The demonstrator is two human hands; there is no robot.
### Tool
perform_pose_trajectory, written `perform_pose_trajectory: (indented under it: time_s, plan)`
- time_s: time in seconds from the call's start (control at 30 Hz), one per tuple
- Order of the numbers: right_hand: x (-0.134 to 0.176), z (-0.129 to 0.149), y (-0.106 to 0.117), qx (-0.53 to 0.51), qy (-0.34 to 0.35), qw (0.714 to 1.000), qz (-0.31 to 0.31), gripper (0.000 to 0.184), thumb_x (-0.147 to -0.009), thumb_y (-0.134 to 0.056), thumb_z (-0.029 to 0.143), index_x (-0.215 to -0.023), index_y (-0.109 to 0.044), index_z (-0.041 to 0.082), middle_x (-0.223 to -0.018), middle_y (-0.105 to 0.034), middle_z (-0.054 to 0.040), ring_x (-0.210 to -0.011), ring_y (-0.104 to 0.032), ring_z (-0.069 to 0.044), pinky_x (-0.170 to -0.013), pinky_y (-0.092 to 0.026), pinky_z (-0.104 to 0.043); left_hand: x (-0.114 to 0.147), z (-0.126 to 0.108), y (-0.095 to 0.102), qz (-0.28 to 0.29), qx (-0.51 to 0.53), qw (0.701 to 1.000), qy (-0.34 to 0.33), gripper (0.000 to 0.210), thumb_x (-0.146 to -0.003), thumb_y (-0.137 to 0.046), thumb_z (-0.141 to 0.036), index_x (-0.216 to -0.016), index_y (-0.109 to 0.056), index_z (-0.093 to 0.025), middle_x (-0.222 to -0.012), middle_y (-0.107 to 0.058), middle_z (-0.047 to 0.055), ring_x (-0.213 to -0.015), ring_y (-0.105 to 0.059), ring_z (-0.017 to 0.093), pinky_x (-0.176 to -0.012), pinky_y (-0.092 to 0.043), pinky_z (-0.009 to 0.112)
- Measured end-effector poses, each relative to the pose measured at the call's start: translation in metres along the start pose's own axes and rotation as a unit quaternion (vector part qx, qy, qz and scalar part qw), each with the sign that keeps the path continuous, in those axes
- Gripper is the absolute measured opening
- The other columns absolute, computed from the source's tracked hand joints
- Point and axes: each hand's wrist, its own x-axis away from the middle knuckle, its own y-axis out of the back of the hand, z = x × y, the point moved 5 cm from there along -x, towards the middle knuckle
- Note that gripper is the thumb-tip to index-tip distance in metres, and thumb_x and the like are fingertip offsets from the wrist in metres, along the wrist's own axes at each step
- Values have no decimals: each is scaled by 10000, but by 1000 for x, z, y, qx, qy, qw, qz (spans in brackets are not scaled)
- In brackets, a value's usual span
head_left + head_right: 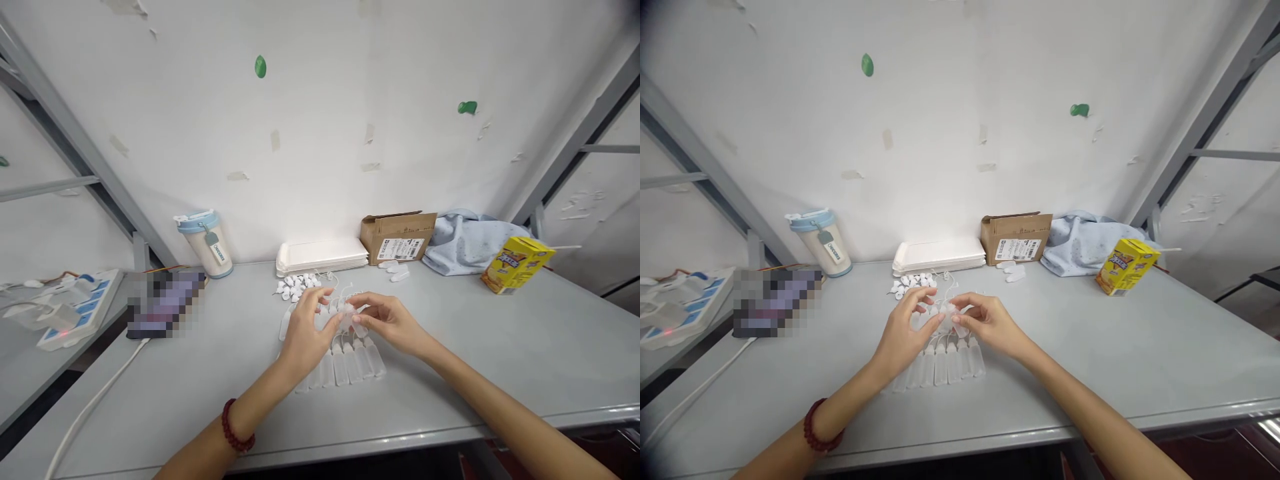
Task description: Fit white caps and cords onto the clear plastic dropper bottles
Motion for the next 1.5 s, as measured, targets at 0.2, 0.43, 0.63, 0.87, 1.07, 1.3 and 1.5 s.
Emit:
perform_pose_trajectory:
  time_s: [0.2,0.43,0.63,0.87,1.07,1.3,1.5]
  plan:
    - [-1,-1,5,-16,-1,999,-36,268,-770,-638,385,-929,-620,170,-776,-633,-23,-605,-579,-128,-549,-465,-265,9,-21,-15,20,-146,963,-226,415,-816,-589,-245,-1207,-460,-193,-1181,-535,121,-1114,-477,263,-926,-415,433]
    - [-4,2,6,-95,-22,995,-21,247,-765,-645,383,-870,-621,160,-783,-642,-34,-658,-611,-143,-559,-464,-258,7,-31,-22,9,-252,924,-288,359,-823,-597,-283,-1138,-495,-143,-1118,-605,128,-1028,-516,277,-817,-448,419]
    - [-3,3,17,-80,-57,995,-21,231,-741,-660,373,-854,-627,174,-844,-622,-18,-669,-596,-127,-581,-489,-257,-1,-38,-23,27,-281,899,-336,281,-826,-596,-300,-1051,-535,-144,-1074,-630,105,-980,-530,257,-770,-449,391]
    - [-3,1,35,-62,-101,992,37,175,-734,-651,308,-830,-602,170,-847,-604,-17,-705,-591,-130,-643,-509,-285,-7,-44,-39,58,-279,896,-340,225,-823,-572,-246,-1013,-543,-132,-1032,-630,100,-915,-534,239,-732,-450,372]
    - [-1,-1,41,-54,-122,989,62,144,-695,-666,239,-774,-577,159,-811,-597,-13,-708,-579,-126,-654,-522,-286,1,-43,-51,59,-289,894,-337,258,-822,-553,-213,-1061,-528,-119,-1069,-617,126,-963,-525,261,-756,-441,388]
    - [1,-3,41,-52,-157,982,86,152,-674,-670,229,-732,-554,149,-723,-594,5,-657,-598,-121,-629,-523,-269,8,-44,-54,84,-265,916,-289,319,-807,-596,-260,-1077,-514,-113,-1097,-593,124,-992,-491,272,-797,-430,410]
    - [10,-4,43,43,-183,955,229,241,-697,-682,346,-721,-565,136,-643,-620,0,-516,-603,-112,-548,-487,-237,21,-45,-63,155,-211,938,-228,335,-755,-662,-295,-1032,-537,-154,-1039,-599,75,-971,-482,244,-822,-426,387]
